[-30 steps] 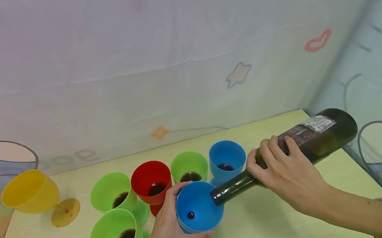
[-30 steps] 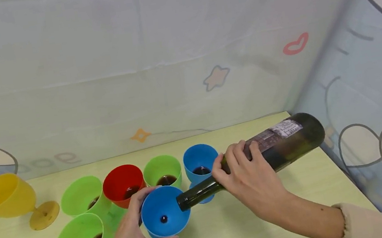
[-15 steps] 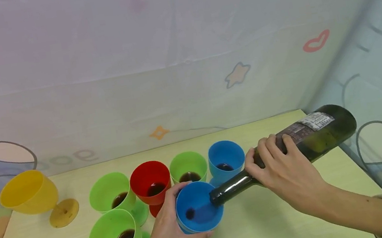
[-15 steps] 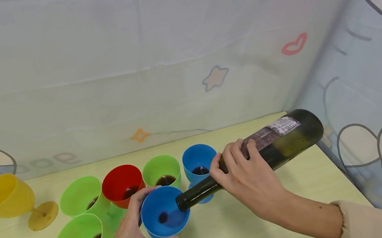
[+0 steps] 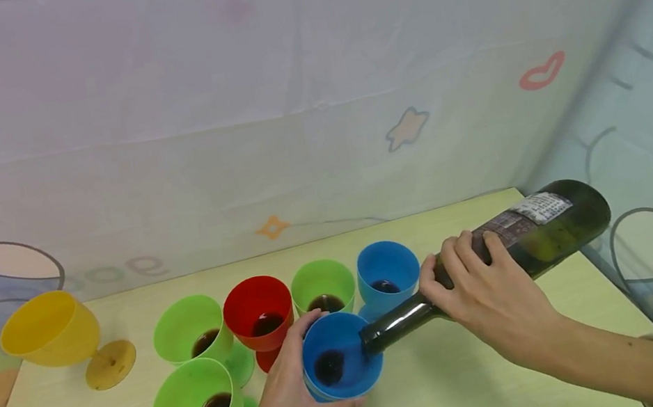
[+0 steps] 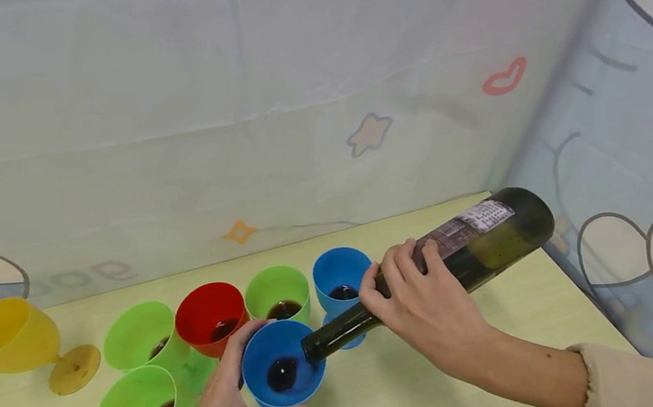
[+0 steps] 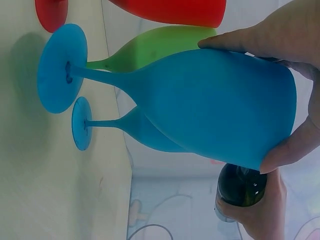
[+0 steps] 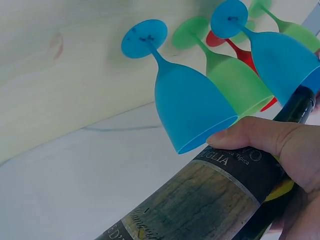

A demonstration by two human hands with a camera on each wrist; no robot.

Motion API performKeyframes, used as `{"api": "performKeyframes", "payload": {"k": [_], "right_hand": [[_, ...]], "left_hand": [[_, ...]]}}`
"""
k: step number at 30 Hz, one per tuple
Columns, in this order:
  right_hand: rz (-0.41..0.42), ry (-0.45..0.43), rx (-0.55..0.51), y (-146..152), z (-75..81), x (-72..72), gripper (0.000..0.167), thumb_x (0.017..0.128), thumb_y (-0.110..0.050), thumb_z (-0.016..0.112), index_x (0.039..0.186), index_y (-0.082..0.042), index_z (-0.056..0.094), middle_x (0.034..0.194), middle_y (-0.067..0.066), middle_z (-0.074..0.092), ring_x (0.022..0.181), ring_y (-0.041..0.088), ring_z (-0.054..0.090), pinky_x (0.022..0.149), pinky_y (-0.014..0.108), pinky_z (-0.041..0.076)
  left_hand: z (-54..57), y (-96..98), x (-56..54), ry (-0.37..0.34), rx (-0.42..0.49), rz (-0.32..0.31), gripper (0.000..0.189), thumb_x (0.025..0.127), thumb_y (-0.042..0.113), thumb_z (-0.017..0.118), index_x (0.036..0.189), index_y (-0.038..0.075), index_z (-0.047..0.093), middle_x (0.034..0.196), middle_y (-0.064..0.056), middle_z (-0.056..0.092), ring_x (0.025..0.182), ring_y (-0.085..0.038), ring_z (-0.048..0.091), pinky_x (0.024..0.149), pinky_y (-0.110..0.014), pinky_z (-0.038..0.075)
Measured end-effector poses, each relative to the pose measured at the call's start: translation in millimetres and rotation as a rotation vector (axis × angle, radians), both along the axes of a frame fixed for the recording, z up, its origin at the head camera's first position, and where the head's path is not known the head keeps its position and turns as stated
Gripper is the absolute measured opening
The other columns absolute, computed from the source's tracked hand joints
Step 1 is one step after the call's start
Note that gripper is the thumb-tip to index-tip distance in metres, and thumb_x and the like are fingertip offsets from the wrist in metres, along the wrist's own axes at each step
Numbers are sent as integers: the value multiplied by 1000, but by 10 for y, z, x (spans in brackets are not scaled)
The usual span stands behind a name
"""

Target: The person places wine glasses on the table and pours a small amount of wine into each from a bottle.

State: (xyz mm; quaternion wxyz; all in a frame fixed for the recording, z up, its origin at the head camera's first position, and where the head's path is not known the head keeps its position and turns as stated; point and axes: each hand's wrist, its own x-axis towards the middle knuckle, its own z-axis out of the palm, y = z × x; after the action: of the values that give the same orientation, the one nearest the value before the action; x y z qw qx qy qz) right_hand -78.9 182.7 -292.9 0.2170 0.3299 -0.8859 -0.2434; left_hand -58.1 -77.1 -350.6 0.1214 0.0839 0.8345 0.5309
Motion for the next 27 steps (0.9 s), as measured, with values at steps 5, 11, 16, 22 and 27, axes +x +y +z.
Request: {"api": "performKeyframes", "payload": {"k": [5,11,16,22,27], "right_hand": [[-3,-4,0,2,-6,3,77,49,-27,89,107,-4,44,99,29,54,91,41,52,74,53,46],[8,5,-11,6,-23,2,76,49,-25,90,106,-4,44,97,29,54,89,41,52,72,52,46],[13,7,-15,6,-34,3,76,49,-26,90,106,-5,45,97,29,54,89,41,52,72,52,46],[9,2,-14,7,-40,10,75,50,-26,89,107,-5,45,98,29,54,90,41,53,72,52,46],[-1,-5,-10,1,-40,10,77,49,-26,90,107,-5,44,98,28,54,90,41,52,74,52,46]], "left_hand": [[-3,-2,-3,11,-14,-21,93,59,26,86,135,18,32,132,-10,40,120,-39,36,78,-52,48],[-3,-9,-6,8,-6,-37,92,60,28,85,134,18,32,131,-9,40,120,-38,36,80,-52,47],[-6,-10,-8,3,1,-37,91,61,28,85,134,18,32,131,-9,40,120,-37,36,80,-52,47],[-9,-12,-7,-1,6,-39,91,61,28,85,134,18,32,131,-9,40,120,-36,36,81,-52,47],[-8,-17,-5,-4,11,-35,91,61,28,85,134,18,31,131,-9,40,120,-36,35,82,-52,46]]}}
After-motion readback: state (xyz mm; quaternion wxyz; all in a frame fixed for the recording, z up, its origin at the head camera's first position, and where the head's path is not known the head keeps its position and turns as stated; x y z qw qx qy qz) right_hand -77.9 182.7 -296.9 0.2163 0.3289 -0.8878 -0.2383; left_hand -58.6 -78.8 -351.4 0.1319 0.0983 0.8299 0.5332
